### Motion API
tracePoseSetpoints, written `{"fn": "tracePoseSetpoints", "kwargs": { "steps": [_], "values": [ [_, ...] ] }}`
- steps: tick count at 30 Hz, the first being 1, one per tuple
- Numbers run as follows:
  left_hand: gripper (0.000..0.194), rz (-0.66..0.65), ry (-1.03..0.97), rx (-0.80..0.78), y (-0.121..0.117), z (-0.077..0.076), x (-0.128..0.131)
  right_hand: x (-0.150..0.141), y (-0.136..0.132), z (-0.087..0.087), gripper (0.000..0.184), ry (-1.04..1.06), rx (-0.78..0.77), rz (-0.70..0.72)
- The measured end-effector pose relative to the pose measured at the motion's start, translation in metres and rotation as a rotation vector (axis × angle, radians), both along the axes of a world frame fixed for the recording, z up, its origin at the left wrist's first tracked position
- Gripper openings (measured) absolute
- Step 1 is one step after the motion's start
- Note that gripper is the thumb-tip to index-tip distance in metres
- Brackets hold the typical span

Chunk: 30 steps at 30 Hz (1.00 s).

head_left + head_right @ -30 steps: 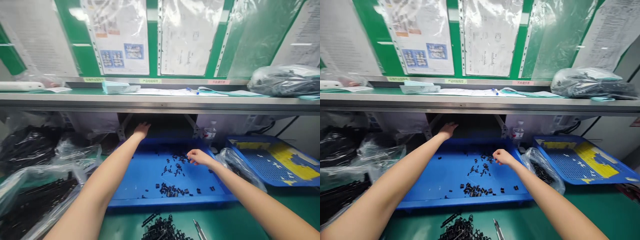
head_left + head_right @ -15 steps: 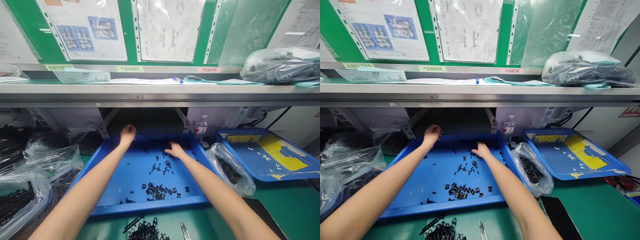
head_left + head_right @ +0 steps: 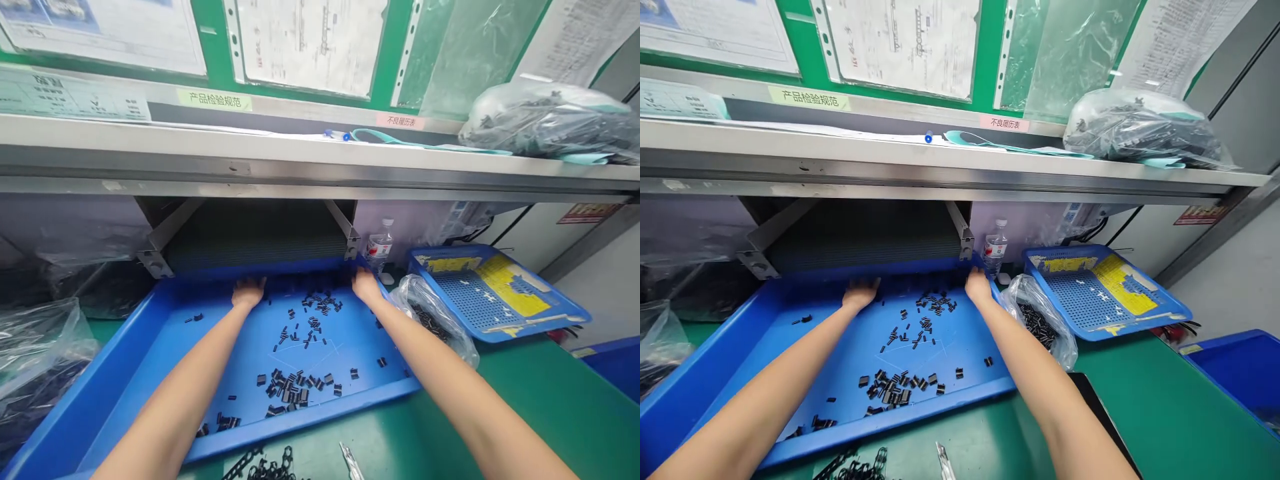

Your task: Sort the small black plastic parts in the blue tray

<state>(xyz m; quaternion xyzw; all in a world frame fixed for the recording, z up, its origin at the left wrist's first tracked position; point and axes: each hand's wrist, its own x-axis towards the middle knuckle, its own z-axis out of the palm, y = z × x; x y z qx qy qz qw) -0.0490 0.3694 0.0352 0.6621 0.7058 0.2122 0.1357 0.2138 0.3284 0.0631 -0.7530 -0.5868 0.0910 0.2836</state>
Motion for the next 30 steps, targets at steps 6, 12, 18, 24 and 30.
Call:
{"fn": "tracePoseSetpoints", "kwargs": {
  "steps": [6, 12, 18, 24, 30],
  "values": [
    [0.034, -0.062, 0.183, -0.003, -0.011, -0.016, 0.014, -0.038, -0.010, -0.009, 0.034, -0.221, 0.010, 0.152],
    [0.030, -0.110, 0.234, -0.069, -0.029, -0.015, 0.000, -0.053, 0.010, -0.024, 0.029, -0.233, -0.153, 0.412],
    [0.025, -0.077, 0.020, -0.251, -0.058, -0.011, -0.004, -0.052, 0.010, -0.021, 0.019, -0.045, -0.270, 0.473],
    [0.023, -0.091, -0.506, -0.454, -0.074, 0.006, 0.015, -0.049, -0.021, -0.013, 0.011, 0.414, -0.386, 0.469],
    [0.028, -0.208, -1.138, -0.458, -0.078, 0.033, 0.040, -0.075, -0.042, 0.005, 0.014, 1.100, -0.264, 0.535]
  ]
}}
